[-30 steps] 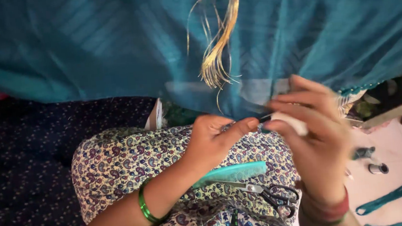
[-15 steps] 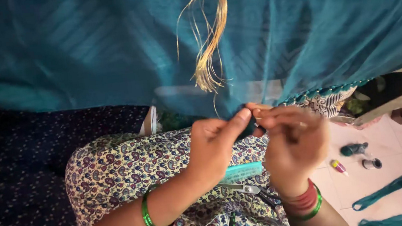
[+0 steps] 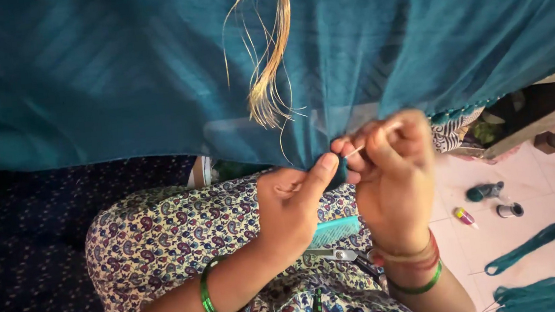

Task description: The recorder is seen handcrafting decorative tassels and attaching them to the edge of a teal-colored fabric using a needle, thread, and scissors.

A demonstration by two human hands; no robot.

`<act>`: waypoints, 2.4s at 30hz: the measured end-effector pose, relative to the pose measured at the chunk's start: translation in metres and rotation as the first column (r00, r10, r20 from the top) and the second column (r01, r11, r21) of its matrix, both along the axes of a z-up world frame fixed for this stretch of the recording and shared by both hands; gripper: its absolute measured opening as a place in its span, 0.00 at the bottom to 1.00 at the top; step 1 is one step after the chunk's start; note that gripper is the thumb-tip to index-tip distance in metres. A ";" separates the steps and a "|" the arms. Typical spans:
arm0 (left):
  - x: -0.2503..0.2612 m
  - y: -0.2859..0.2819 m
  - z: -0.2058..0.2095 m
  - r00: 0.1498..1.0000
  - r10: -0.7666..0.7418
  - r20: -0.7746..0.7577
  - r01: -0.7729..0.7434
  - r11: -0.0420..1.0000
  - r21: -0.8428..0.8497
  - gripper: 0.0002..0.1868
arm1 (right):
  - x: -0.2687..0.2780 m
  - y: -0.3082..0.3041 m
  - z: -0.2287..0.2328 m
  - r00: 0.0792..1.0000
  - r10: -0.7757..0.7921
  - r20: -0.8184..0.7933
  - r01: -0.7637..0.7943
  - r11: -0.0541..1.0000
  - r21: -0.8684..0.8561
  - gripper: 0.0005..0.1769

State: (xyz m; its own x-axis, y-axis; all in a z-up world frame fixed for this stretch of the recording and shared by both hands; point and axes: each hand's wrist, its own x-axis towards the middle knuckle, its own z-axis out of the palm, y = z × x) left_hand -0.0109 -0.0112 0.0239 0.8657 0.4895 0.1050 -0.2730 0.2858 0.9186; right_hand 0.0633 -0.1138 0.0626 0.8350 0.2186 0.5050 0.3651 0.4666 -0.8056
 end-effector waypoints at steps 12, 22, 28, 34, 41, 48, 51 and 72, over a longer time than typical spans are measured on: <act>0.005 0.001 -0.004 0.997 -0.075 0.002 0.074 0.986 -0.150 0.20 | 0.021 -0.011 -0.019 0.910 0.196 -0.366 -0.158 0.979 0.130 0.04; 0.026 0.008 -0.012 0.976 -0.204 0.079 0.218 0.873 -0.437 0.15 | 0.015 -0.010 0.002 0.914 0.305 -0.268 -0.268 0.949 0.167 0.04; 0.020 0.017 0.001 0.972 -0.212 0.100 0.234 0.890 -0.392 0.14 | 0.041 -0.043 0.045 0.988 0.152 -0.002 -0.152 0.987 0.048 0.07; 0.016 0.022 -0.003 0.980 -0.173 0.098 0.196 0.919 -0.342 0.14 | 0.056 -0.068 0.059 0.995 0.064 0.081 -0.062 0.998 -0.028 0.04; 0.004 0.026 -0.017 0.986 0.088 -0.138 -0.003 0.854 0.521 0.13 | 0.069 -0.096 0.044 0.996 0.082 0.033 -0.081 0.996 -0.029 0.07; -0.006 0.031 -0.024 0.907 0.186 0.379 -0.410 0.599 0.688 0.02 | 0.048 -0.074 0.054 0.994 0.081 0.068 -0.074 0.992 -0.099 0.08; -0.006 0.029 -0.031 0.898 0.219 0.381 -0.427 0.644 0.635 0.04 | 0.036 -0.074 0.052 0.979 0.085 0.187 -0.049 0.980 -0.192 0.06; -0.007 0.015 -0.048 1.000 0.020 -0.012 -0.016 0.950 0.313 0.07 | 0.022 0.004 -0.056 0.767 0.465 -0.441 -0.497 0.866 0.049 0.16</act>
State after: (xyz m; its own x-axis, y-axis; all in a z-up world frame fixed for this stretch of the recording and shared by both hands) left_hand -0.0183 0.0041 -0.0239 0.8596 0.4495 0.2430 -0.2614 -0.0218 0.9650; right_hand 0.0853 -0.1102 0.0070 0.7368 0.6694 0.0950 -0.2781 0.4281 -0.8599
